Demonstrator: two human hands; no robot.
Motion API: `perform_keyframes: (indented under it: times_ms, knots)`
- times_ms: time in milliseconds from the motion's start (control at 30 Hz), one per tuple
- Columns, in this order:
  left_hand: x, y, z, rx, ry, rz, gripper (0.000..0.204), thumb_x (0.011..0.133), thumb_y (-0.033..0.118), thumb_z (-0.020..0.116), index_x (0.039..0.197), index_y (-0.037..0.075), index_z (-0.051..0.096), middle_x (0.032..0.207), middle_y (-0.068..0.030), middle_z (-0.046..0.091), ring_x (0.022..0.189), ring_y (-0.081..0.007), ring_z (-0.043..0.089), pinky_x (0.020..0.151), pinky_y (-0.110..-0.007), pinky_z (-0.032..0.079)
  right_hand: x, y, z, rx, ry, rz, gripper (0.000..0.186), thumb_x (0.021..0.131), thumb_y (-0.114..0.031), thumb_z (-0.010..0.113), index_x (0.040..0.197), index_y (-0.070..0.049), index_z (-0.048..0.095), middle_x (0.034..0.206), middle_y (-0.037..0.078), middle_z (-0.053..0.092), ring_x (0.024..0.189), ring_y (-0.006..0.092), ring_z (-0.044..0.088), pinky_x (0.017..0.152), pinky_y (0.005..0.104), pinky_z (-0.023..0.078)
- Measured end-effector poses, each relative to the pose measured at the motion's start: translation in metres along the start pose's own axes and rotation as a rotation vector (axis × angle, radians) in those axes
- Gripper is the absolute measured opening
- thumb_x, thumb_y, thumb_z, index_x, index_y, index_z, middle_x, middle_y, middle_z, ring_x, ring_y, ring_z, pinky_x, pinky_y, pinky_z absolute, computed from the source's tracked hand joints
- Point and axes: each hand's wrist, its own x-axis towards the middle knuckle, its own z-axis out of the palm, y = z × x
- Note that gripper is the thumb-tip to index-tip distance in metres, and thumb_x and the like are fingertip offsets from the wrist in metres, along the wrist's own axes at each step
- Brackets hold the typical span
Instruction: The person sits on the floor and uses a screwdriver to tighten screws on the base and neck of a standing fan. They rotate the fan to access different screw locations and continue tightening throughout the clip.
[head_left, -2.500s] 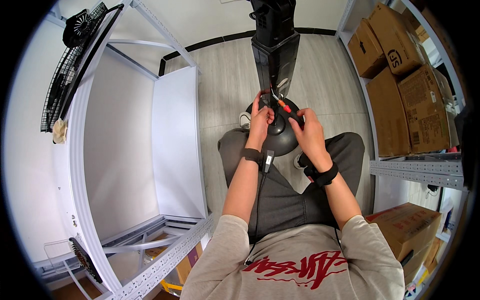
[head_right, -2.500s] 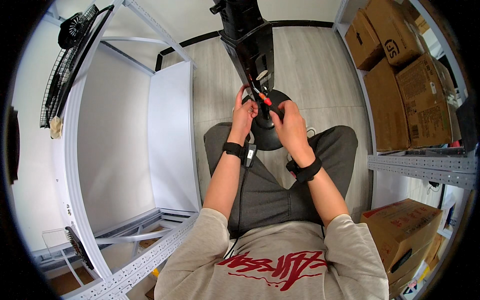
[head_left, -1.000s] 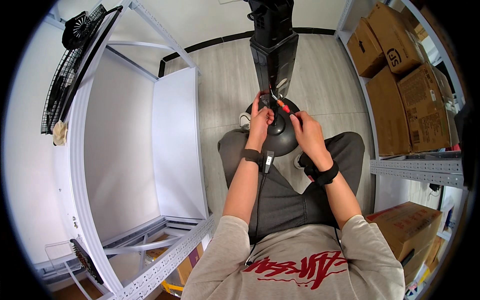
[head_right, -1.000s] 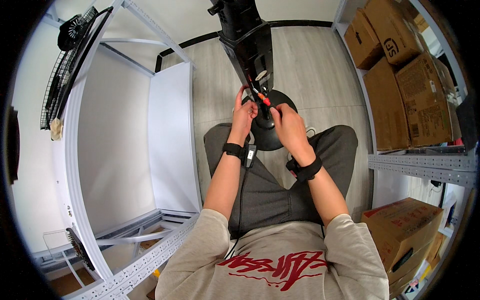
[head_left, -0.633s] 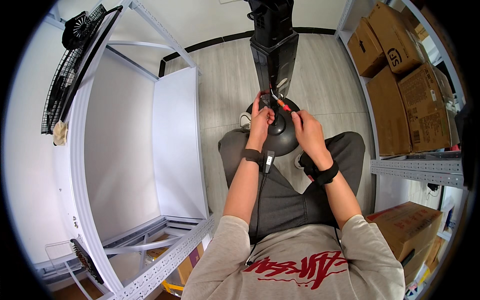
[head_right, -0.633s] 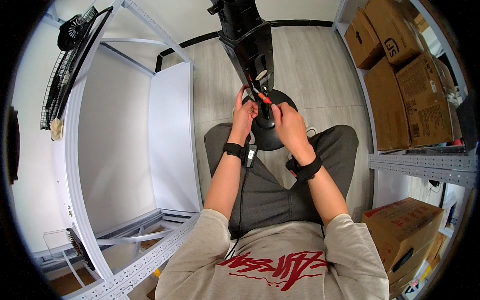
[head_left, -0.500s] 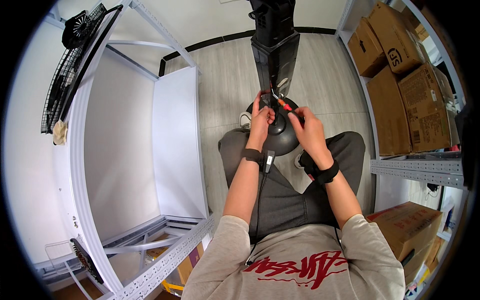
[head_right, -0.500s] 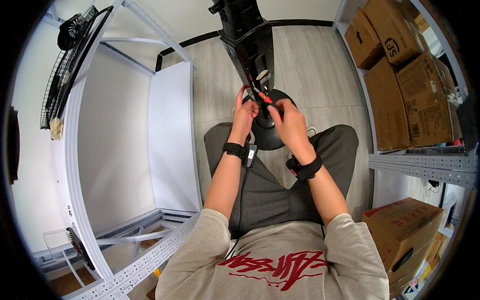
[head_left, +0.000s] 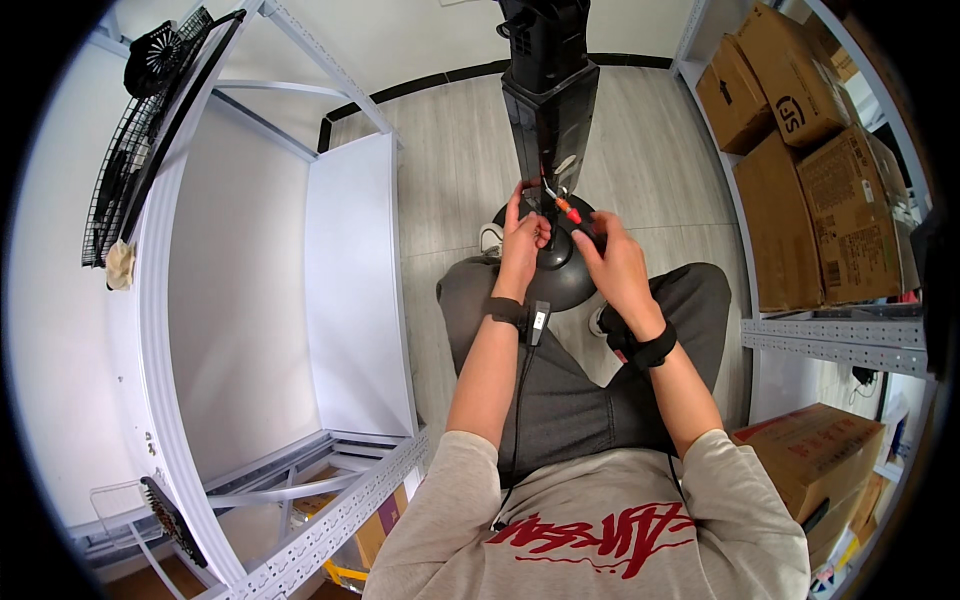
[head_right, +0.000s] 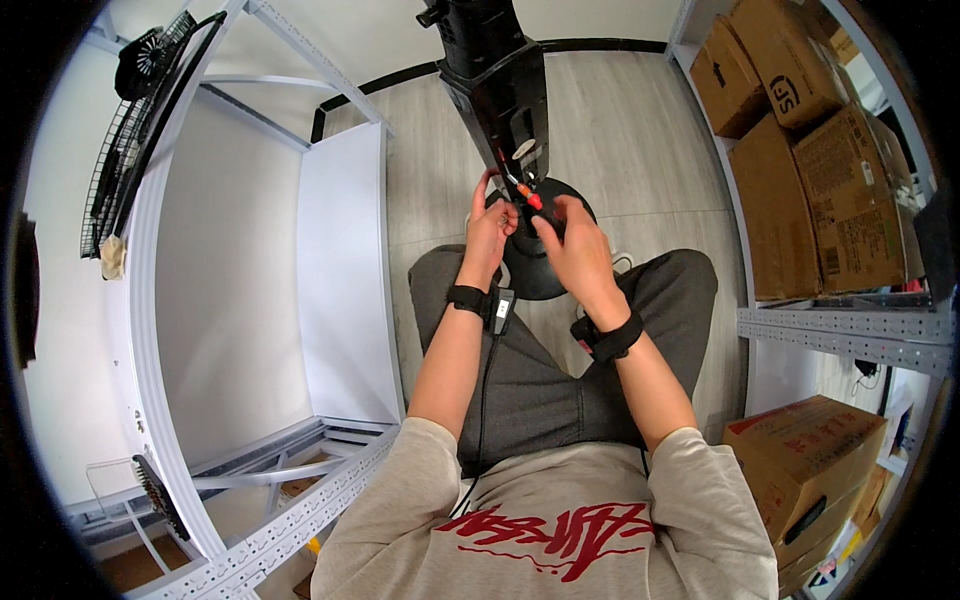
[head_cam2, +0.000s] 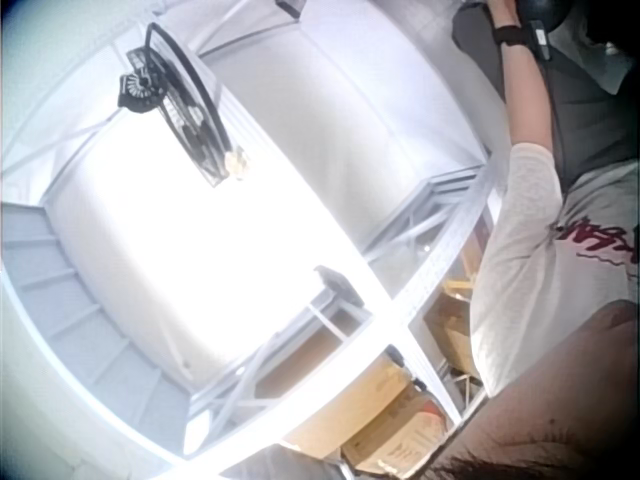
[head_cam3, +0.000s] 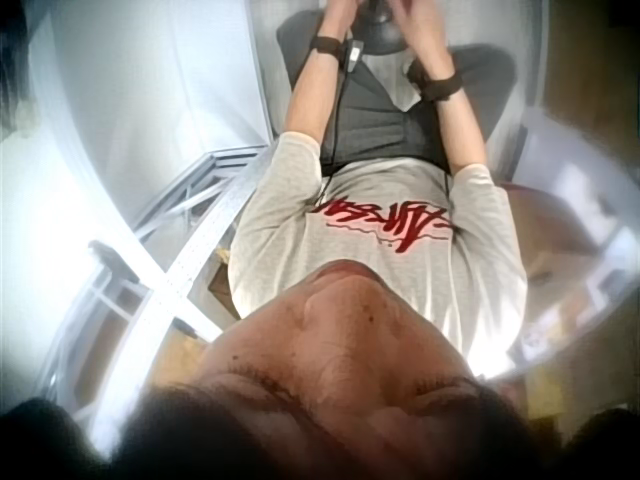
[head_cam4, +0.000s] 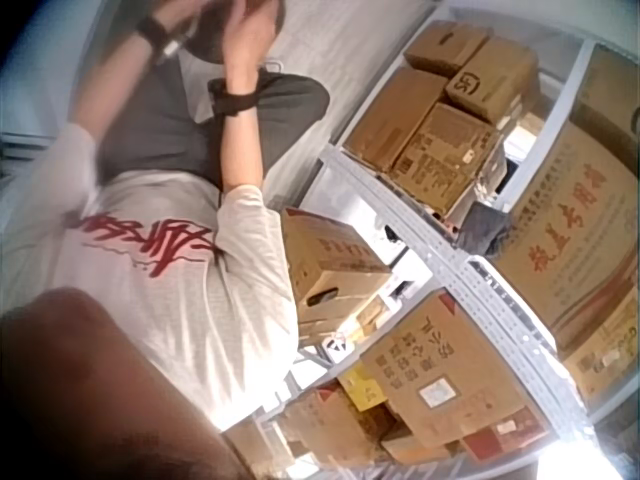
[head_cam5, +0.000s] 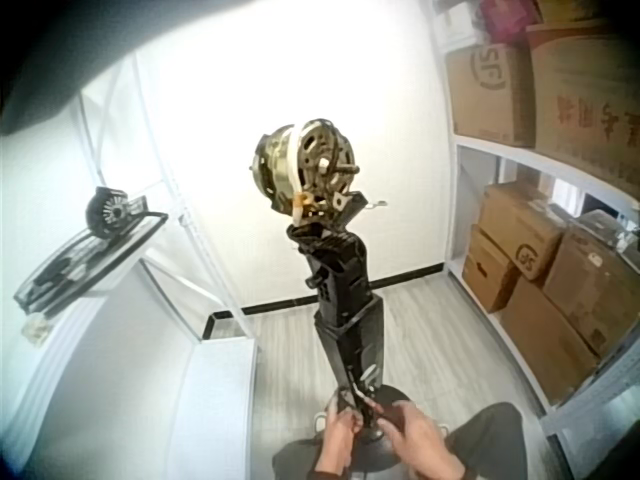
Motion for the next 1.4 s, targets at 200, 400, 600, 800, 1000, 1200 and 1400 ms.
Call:
perform_keyframes:
  times_ms: [200, 400, 600, 800, 1000, 1200, 1400]
  knots:
    - [-0.002, 0.002, 0.002, 0.019, 0.013, -0.003, 0.057, 0.103, 0.006, 0.041, 0.156, 0.023, 0.028, 0.082, -0.0024, 0.058, 0.070, -0.0097, 0.051, 0.063, -0.025, 0.041, 0.001, -0.001, -0.002, -0.060, -0.070, 0.086, 0.029, 0.094, -0.021, 0.067, 0.108, 0.002, 0.058, 0.096, 0.025, 0.066, 0.087, 0.0419, 0.065, 0.072, 0.0463, 0.051]
    - [-0.002, 0.001, 0.000, 0.010, -0.005, 0.007, 0.057, 0.103, 0.007, 0.041, 0.156, 0.024, 0.028, 0.082, -0.0019, 0.058, 0.070, -0.0093, 0.051, 0.063, -0.024, 0.040, 0.006, -0.003, -0.006, 0.015, -0.165, 0.204, 0.024, 0.094, -0.020, 0.066, 0.106, 0.001, 0.059, 0.088, 0.023, 0.066, 0.082, 0.0422, 0.066, 0.069, 0.0458, 0.050]
    - [0.000, -0.001, -0.001, 0.012, -0.003, 0.004, 0.057, 0.103, 0.007, 0.041, 0.156, 0.024, 0.028, 0.082, -0.0021, 0.058, 0.070, -0.0094, 0.051, 0.062, -0.024, 0.040, 0.002, 0.001, 0.000, -0.031, -0.052, 0.076, 0.026, 0.096, -0.023, 0.064, 0.106, 0.002, 0.062, 0.087, 0.023, 0.068, 0.081, 0.0424, 0.066, 0.069, 0.0457, 0.051]
    - [0.000, 0.000, 0.000, 0.009, 0.007, -0.002, 0.057, 0.104, 0.006, 0.038, 0.157, 0.023, 0.026, 0.082, -0.0031, 0.058, 0.069, -0.0101, 0.051, 0.062, -0.025, 0.040, 0.005, 0.006, -0.003, -0.036, -0.175, 0.160, 0.029, 0.092, -0.018, 0.069, 0.110, 0.001, 0.058, 0.093, 0.023, 0.068, 0.086, 0.0420, 0.066, 0.070, 0.0465, 0.051]
    - [-0.002, 0.001, 0.003, 0.000, 0.016, -0.005, 0.060, 0.103, 0.006, 0.040, 0.158, 0.022, 0.023, 0.080, -0.0034, 0.059, 0.066, -0.0088, 0.051, 0.059, -0.023, 0.039, 0.003, -0.001, -0.003, -0.002, -0.067, 0.058, 0.026, 0.092, -0.018, 0.068, 0.108, 0.001, 0.060, 0.093, 0.021, 0.069, 0.084, 0.0409, 0.066, 0.071, 0.0447, 0.051]
    - [-0.001, 0.000, 0.000, -0.018, -0.009, -0.005, 0.058, 0.104, 0.006, 0.040, 0.157, 0.024, 0.026, 0.082, -0.0029, 0.059, 0.071, -0.0097, 0.052, 0.063, -0.025, 0.040, 0.005, 0.000, -0.004, -0.001, -0.065, 0.095, 0.024, 0.090, -0.017, 0.069, 0.106, -0.001, 0.060, 0.092, 0.019, 0.069, 0.084, 0.0402, 0.067, 0.071, 0.0441, 0.052]
    - [-0.001, -0.005, 0.000, -0.167, 0.034, 0.010, 0.056, 0.103, 0.006, 0.044, 0.155, 0.015, 0.028, 0.088, -0.0079, 0.062, 0.079, -0.0140, 0.056, 0.067, -0.027, 0.044, -0.003, 0.004, -0.006, -0.021, 0.025, 0.025, 0.023, 0.089, -0.015, 0.070, 0.107, -0.003, 0.061, 0.092, 0.018, 0.069, 0.082, 0.0389, 0.067, 0.070, 0.0420, 0.053]
